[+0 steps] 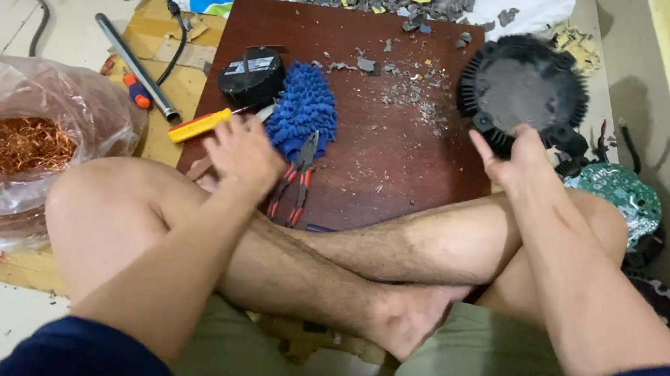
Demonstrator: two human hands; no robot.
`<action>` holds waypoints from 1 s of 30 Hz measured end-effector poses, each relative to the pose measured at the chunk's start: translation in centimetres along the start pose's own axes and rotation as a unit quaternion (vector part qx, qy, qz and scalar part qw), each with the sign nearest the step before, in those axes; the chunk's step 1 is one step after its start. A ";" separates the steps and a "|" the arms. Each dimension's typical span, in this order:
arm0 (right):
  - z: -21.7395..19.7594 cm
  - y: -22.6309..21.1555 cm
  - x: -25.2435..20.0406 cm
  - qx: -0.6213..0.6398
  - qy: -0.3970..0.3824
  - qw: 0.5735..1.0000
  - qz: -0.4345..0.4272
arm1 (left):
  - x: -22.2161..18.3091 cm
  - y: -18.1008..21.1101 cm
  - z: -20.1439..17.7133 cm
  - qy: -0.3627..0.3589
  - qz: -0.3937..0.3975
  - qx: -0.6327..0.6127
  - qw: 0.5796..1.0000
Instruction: Removing the circuit board and prying off the back cover of an electronic device using pliers and hands.
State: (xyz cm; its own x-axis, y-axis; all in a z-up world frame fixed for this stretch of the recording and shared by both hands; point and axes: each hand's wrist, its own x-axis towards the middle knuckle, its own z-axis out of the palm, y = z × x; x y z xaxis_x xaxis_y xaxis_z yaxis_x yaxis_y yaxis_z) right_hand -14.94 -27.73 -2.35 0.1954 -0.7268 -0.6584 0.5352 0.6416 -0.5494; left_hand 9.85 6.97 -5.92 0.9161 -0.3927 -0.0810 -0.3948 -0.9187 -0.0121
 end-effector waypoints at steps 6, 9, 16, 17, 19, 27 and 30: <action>0.0 2.9 -7.5 -0.321 -0.139 0.937 -0.013 | -4.2 1.9 -0.7 -0.048 0.055 0.002 0.997; -0.2 4.1 -7.7 -0.410 -0.173 0.895 0.000 | -2.1 1.4 1.2 -0.093 0.040 -0.031 0.994; 1.1 3.9 -9.1 -0.439 -0.148 0.884 0.067 | -4.5 2.0 -1.3 -0.135 -0.014 -0.042 0.990; 1.1 3.9 -8.4 -0.437 -0.132 0.883 0.107 | -5.2 2.4 -2.3 -0.143 -0.036 -0.040 0.988; 1.1 3.9 -7.5 -0.434 -0.116 0.881 0.146 | -6.0 2.8 -3.7 -0.151 -0.057 -0.037 0.986; -0.6 4.5 -2.4 -0.453 -0.127 0.874 0.125 | 0.3 1.3 7.0 -0.192 0.104 -0.080 0.973; -1.3 5.0 0.6 -0.456 -0.130 0.873 0.117 | 0.0 0.9 5.8 -0.155 0.131 -0.043 0.978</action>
State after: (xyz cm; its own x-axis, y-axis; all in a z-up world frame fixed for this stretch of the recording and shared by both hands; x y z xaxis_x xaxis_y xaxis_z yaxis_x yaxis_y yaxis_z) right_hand -13.24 -24.62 -6.16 0.4547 -0.5050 -0.7337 -0.3980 0.6217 -0.6746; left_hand 9.13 6.36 -11.74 0.7137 -0.5961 -0.3678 -0.5947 -0.7931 0.1316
